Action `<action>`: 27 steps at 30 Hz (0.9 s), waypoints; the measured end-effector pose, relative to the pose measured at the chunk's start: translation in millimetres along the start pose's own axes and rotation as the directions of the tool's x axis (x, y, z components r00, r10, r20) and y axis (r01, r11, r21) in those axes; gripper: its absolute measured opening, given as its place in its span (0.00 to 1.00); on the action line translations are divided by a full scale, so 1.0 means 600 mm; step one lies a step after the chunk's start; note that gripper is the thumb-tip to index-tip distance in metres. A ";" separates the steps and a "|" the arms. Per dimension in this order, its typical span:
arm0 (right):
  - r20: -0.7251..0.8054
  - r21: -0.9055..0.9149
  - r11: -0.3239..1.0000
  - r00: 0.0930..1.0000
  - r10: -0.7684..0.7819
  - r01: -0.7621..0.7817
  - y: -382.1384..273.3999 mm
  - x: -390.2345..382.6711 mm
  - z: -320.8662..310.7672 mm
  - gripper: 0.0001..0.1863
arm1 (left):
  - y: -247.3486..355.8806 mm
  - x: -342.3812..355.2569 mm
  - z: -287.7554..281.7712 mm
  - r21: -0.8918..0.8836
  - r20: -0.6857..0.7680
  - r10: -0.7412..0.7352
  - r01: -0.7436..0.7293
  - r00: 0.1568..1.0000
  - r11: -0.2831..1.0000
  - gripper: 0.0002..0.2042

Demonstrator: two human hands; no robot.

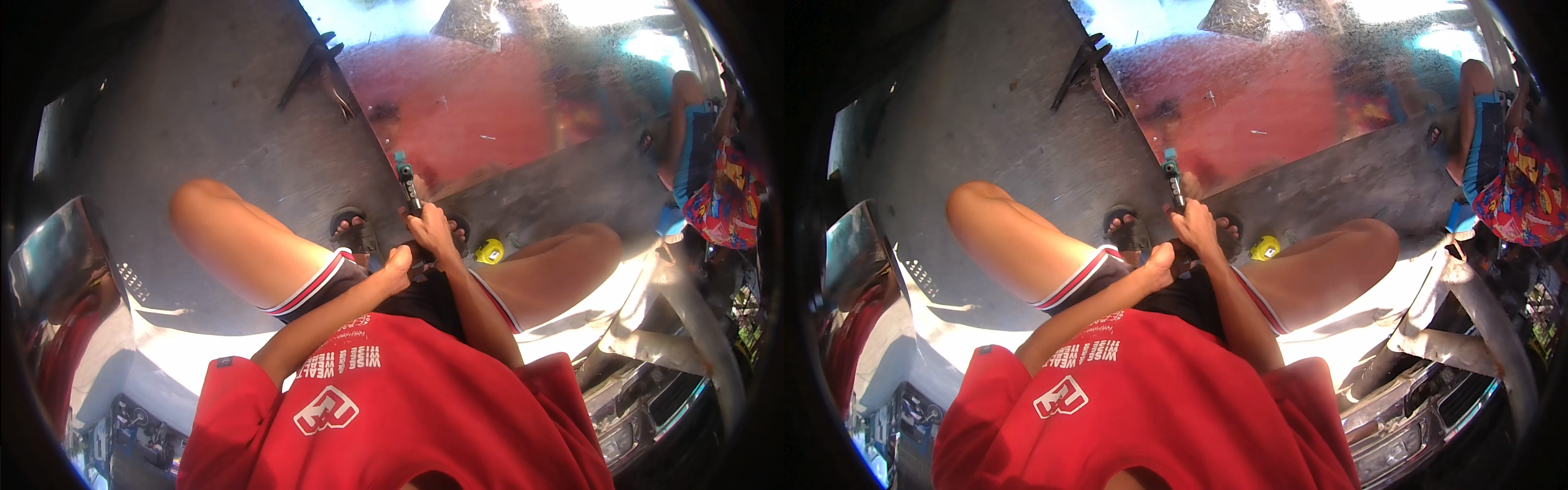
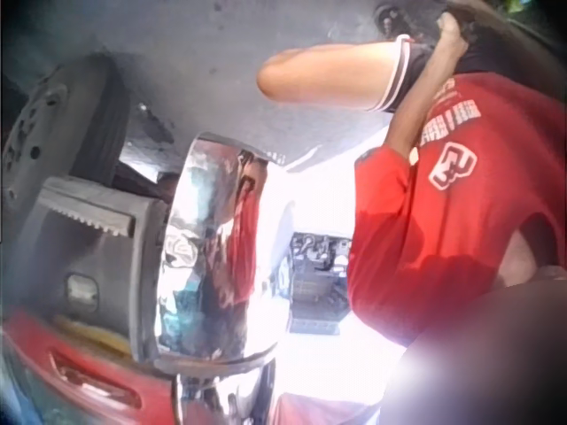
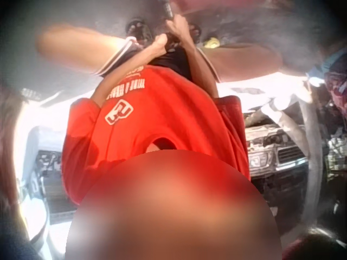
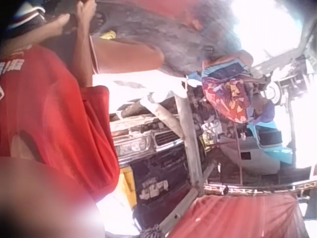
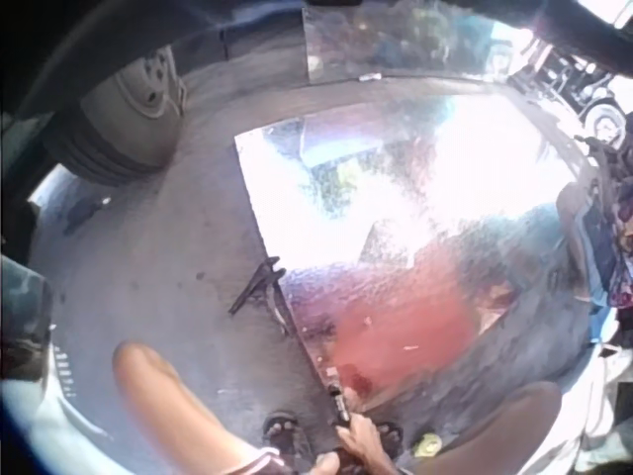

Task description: The person sits on the ground and uses a handheld rivet gun to fasten a large reflective metal sheet. They repeatedly position the tool, fire it, and adjust the sheet while a second person assists nearby.

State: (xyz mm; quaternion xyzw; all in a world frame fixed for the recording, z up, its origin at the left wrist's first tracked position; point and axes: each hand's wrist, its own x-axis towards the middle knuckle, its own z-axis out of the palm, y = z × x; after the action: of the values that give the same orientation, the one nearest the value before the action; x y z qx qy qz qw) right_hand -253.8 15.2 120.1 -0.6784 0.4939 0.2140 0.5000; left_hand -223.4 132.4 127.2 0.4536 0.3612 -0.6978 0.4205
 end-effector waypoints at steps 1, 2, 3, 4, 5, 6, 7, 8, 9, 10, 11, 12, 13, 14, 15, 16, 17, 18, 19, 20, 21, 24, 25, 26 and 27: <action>0.010 0.017 1.000 1.000 0.010 -0.010 0.005 0.001 0.000 0.25 | 0.000 -0.005 -0.007 0.067 0.059 0.016 -0.020 0.998 0.998 0.17; 0.022 0.027 0.999 0.999 0.036 -0.036 0.009 0.002 0.000 0.26 | -0.001 -0.009 -0.012 0.132 0.111 0.030 -0.045 0.993 0.990 0.16; 0.011 0.030 0.999 1.000 0.014 -0.015 0.013 0.003 0.000 0.26 | -0.002 -0.011 -0.015 0.081 0.146 0.043 -0.056 0.988 0.995 0.16; 0.001 0.024 1.000 1.000 0.005 -0.005 0.016 0.006 0.000 0.26 | -0.005 -0.013 -0.016 0.028 0.172 0.065 -0.071 0.983 0.997 0.16; -0.005 0.022 1.000 1.000 0.003 -0.003 0.016 0.007 0.001 0.27 | -0.008 -0.013 -0.016 -0.054 0.242 0.092 -0.081 0.966 0.995 0.16; 0.019 0.058 0.998 1.000 0.020 -0.021 0.014 0.009 0.002 0.27 | -0.010 -0.009 -0.014 0.034 0.146 0.112 -0.118 0.983 0.992 0.16; 0.048 0.094 0.995 0.998 0.037 -0.041 0.012 0.009 0.003 0.27 | -0.015 -0.004 -0.013 0.092 0.098 0.147 -0.156 0.984 0.983 0.16; 0.078 0.104 0.989 0.992 0.101 -0.108 0.007 0.009 0.005 0.27 | -0.019 0.004 -0.013 0.149 0.006 0.166 -0.165 0.986 0.975 0.16; 0.055 0.081 0.995 0.997 0.059 -0.063 0.002 0.007 0.007 0.27 | -0.024 0.014 -0.015 0.158 0.021 0.198 -0.198 0.980 0.967 0.19; 0.031 0.039 0.997 0.997 0.069 -0.070 -0.003 0.004 0.008 0.27 | -0.029 0.026 -0.016 0.170 -0.010 0.205 -0.200 0.979 0.965 0.21; 0.015 0.011 0.997 0.997 0.070 -0.070 -0.008 0.002 0.008 0.27 | -0.032 0.038 -0.022 0.176 -0.014 0.228 -0.222 0.973 0.959 0.24; 0.057 0.084 0.991 0.993 0.099 -0.103 -0.012 -0.001 0.003 0.27 | -0.037 0.045 -0.034 0.194 0.026 0.202 -0.203 0.979 0.960 0.20; 0.111 0.167 0.977 0.987 0.112 -0.130 -0.016 -0.002 -0.004 0.27 | -0.038 0.054 -0.045 0.201 0.092 0.191 -0.206 0.977 0.958 0.17; 0.161 0.222 0.954 0.973 0.166 -0.200 -0.021 -0.003 -0.011 0.27 | -0.038 0.060 -0.056 0.233 0.151 0.145 -0.178 0.978 0.956 0.15; 0.154 0.168 0.970 0.977 0.149 -0.175 -0.025 -0.004 -0.019 0.26 | -0.036 0.067 -0.066 0.067 0.113 0.133 -0.141 0.985 0.988 0.15; 0.139 0.090 0.978 0.975 0.175 -0.188 -0.030 -0.003 -0.029 0.26 | -0.029 0.075 -0.069 -0.078 0.077 0.081 -0.075 0.994 0.994 0.16; 0.116 0.001 0.980 0.973 0.197 -0.199 -0.034 -0.003 -0.038 0.26 | -0.023 0.082 -0.070 -0.222 0.052 0.026 -0.013 0.998 0.975 0.19; 0.096 0.026 0.983 0.980 0.177 -0.180 -0.045 0.003 -0.040 0.27 | -0.019 0.089 -0.064 -0.249 0.076 0.058 -0.037 0.995 0.968 0.24; 0.059 -0.036 0.992 0.990 0.125 -0.123 -0.052 0.002 -0.043 0.27 | -0.014 0.096 -0.054 -0.273 0.100 0.089 -0.058 0.991 0.960 0.29; 0.013 -0.116 0.988 0.995 0.102 -0.100 -0.060 0.001 -0.042 0.27 | -0.013 0.100 -0.043 -0.301 0.139 0.120 -0.074 0.983 0.951 0.33; -0.024 -0.189 0.980 0.998 0.064 -0.068 -0.067 -0.002 -0.039 0.27 | -0.013 0.103 -0.032 -0.271 0.167 0.215 -0.165 0.962 0.948 0.35; -0.112 -0.180 0.983 0.993 0.024 -0.044 -0.069 -0.029 -0.024 0.30 | -0.014 0.104 -0.011 -0.223 0.380 0.467 -0.411 0.798 0.884 0.41; -0.162 -0.163 0.985 0.986 0.027 -0.053 -0.067 -0.040 -0.016 0.31 | -0.014 0.102 -0.009 -0.208 0.419 0.474 -0.426 0.774 0.880 0.41; -0.160 -0.117 0.991 0.986 0.044 -0.063 -0.066 -0.043 -0.010 0.32 | -0.014 0.099 -0.010 -0.222 0.429 0.461 -0.404 0.777 0.887 0.41; -0.144 -0.085 0.992 0.986 0.083 -0.096 -0.064 -0.046 -0.003 0.32 | -0.013 0.095 -0.011 -0.249 0.416 0.426 -0.349 0.804 0.903 0.41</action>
State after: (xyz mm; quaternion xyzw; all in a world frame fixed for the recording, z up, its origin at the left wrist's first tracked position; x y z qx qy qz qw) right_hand -232.2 26.7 160.6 -0.6911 0.5475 0.2104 0.4223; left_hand -241.9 126.4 72.3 0.3040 0.2052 -0.6528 0.6628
